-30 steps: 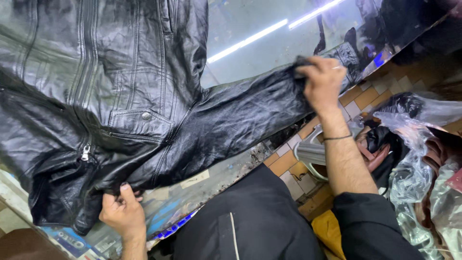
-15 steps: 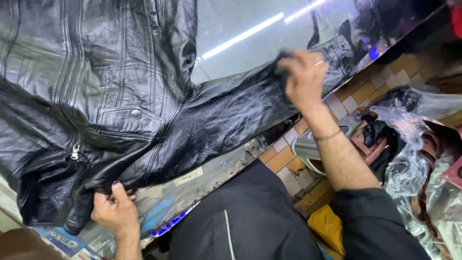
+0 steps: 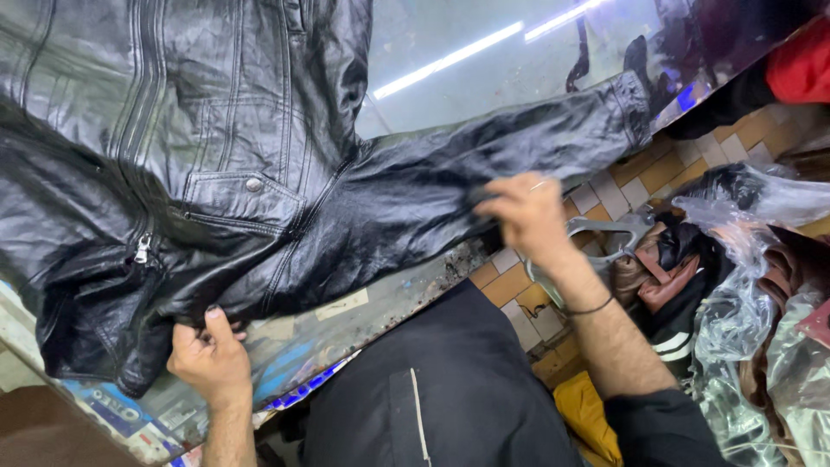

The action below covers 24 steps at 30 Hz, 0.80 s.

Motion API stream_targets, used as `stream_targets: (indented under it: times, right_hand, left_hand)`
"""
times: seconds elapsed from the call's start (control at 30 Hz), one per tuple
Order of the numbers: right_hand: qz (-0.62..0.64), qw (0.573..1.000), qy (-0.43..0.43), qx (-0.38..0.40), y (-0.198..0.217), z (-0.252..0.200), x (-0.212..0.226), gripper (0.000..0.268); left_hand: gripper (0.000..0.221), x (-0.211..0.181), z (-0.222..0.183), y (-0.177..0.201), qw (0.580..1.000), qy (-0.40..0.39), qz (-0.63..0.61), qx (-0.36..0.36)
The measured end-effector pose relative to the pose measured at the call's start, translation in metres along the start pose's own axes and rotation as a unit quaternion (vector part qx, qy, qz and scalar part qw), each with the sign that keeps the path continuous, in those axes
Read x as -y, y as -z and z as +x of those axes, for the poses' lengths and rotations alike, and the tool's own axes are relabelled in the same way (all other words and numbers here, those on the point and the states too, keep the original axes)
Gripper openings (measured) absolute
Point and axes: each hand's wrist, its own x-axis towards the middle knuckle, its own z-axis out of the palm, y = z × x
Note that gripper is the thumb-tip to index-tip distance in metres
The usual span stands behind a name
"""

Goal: The person wipes a black leather jacket laid on a table using a dark cloth. They repeatedly dip the cloth into a small container of dark liquid and wipe the jacket's sleeves and body, repositioning the jacket to access different areas.

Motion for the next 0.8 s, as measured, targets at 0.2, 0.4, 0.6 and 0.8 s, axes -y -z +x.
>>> stream_targets:
  times: [0.2,0.4,0.6,0.8]
  right_hand:
    - [-0.060,0.998,-0.022,-0.003,0.012,0.000,0.016,0.033]
    - [-0.098,0.992,-0.063,0.044,0.009,0.020,0.039,0.033]
    - [-0.018,0.998,0.032,0.053,-0.005,0.023,0.068,0.037]
    - [-0.146,0.976,-0.157,0.038,0.024,-0.009,0.035,0.033]
  left_hand:
    - [0.019,0.002,-0.001,-0.002,1.000,-0.008,-0.023,0.005]
    - [0.020,0.002,-0.001,-0.002,0.999,0.004,-0.036,0.002]
    - [0.020,-0.003,0.001,-0.002,1.000,-0.007,-0.030,0.002]
    - [0.022,0.004,0.000,0.003,1.000,-0.012,-0.012,0.001]
